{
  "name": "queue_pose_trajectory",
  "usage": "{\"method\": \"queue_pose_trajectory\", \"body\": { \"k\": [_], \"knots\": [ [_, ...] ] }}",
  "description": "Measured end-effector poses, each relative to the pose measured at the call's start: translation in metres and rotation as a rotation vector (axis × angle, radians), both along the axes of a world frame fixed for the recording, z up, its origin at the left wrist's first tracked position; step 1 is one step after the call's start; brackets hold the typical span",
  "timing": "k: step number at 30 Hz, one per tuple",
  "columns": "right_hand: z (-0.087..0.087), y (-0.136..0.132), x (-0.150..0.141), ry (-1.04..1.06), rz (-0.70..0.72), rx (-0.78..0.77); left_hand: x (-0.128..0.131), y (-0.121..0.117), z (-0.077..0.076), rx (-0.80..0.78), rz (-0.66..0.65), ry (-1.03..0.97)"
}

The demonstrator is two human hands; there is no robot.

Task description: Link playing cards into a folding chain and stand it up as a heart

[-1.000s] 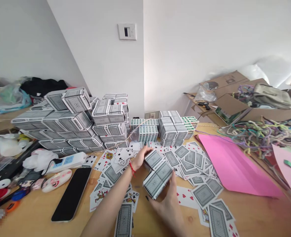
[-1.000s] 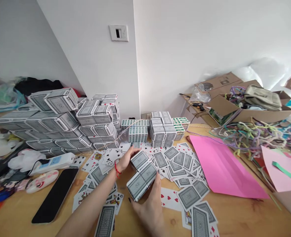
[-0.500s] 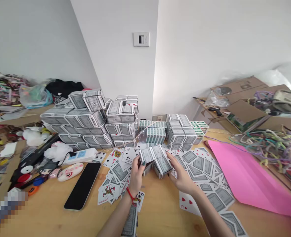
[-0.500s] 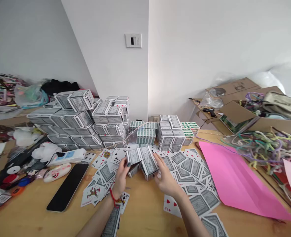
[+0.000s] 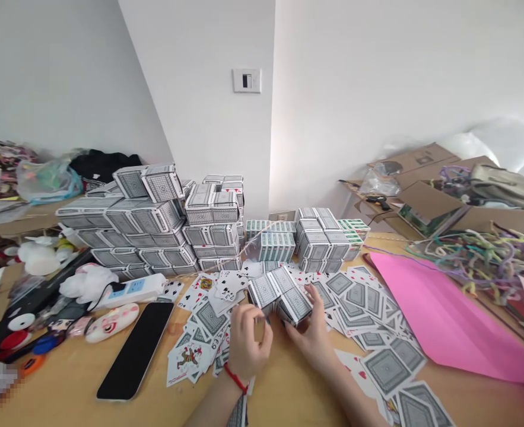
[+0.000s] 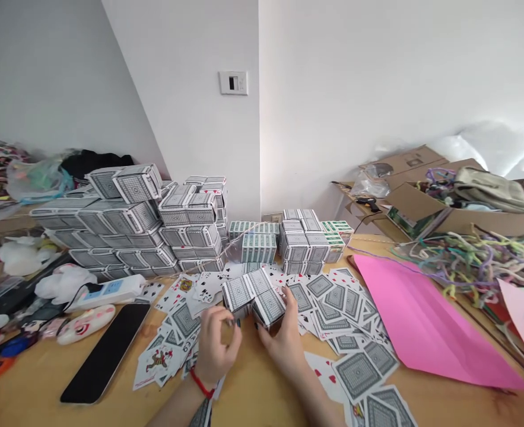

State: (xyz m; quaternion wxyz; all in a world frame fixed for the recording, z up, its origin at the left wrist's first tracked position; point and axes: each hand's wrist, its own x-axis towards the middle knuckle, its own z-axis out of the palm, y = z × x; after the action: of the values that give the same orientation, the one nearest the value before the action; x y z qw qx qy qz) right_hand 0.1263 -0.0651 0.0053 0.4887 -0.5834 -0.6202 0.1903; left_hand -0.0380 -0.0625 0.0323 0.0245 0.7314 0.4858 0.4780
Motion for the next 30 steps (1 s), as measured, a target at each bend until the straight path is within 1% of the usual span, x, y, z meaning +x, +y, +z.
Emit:
{"method": "queue_pose_trajectory", "body": {
  "k": [1, 3, 6, 9, 11, 13, 16, 20, 24, 27, 30],
  "knots": [
    [-0.003, 0.000, 0.000, 0.005, -0.003, -0.018, 0.003, -0.001, 0.000, -0.015, -0.035, 0.090],
    [-0.007, 0.001, 0.001, 0.003, 0.016, -0.064, 0.011, -0.002, -0.001, -0.002, -0.056, 0.218],
    [-0.010, 0.002, 0.002, -0.003, 0.021, -0.074, 0.023, -0.005, -0.008, 0.015, -0.006, 0.323],
    [-0.011, 0.003, 0.003, -0.013, 0.018, -0.069, 0.029, -0.008, -0.014, -0.086, 0.041, 0.361],
    [-0.011, 0.003, 0.002, -0.023, 0.018, -0.067, 0.031, -0.008, -0.016, -0.193, 0.051, 0.348],
    [-0.010, 0.003, 0.002, -0.028, 0.012, -0.065, 0.030, -0.005, -0.016, -0.279, 0.033, 0.324],
    [-0.009, 0.003, 0.001, -0.032, 0.010, -0.077, 0.029, -0.001, -0.014, -0.356, -0.011, 0.255],
    [-0.005, 0.002, 0.001, -0.033, 0.011, -0.102, 0.028, 0.001, -0.006, -0.444, -0.095, 0.118],
    [-0.003, 0.003, -0.001, -0.014, 0.001, -0.079, 0.028, 0.001, -0.002, -0.462, -0.175, 0.031],
    [-0.004, 0.004, -0.003, -0.013, -0.009, -0.063, 0.028, 0.000, -0.001, -0.437, -0.186, -0.007],
    [-0.006, 0.005, -0.004, -0.016, -0.031, -0.047, 0.028, -0.001, 0.000, -0.451, -0.197, -0.025]
  ]
}}
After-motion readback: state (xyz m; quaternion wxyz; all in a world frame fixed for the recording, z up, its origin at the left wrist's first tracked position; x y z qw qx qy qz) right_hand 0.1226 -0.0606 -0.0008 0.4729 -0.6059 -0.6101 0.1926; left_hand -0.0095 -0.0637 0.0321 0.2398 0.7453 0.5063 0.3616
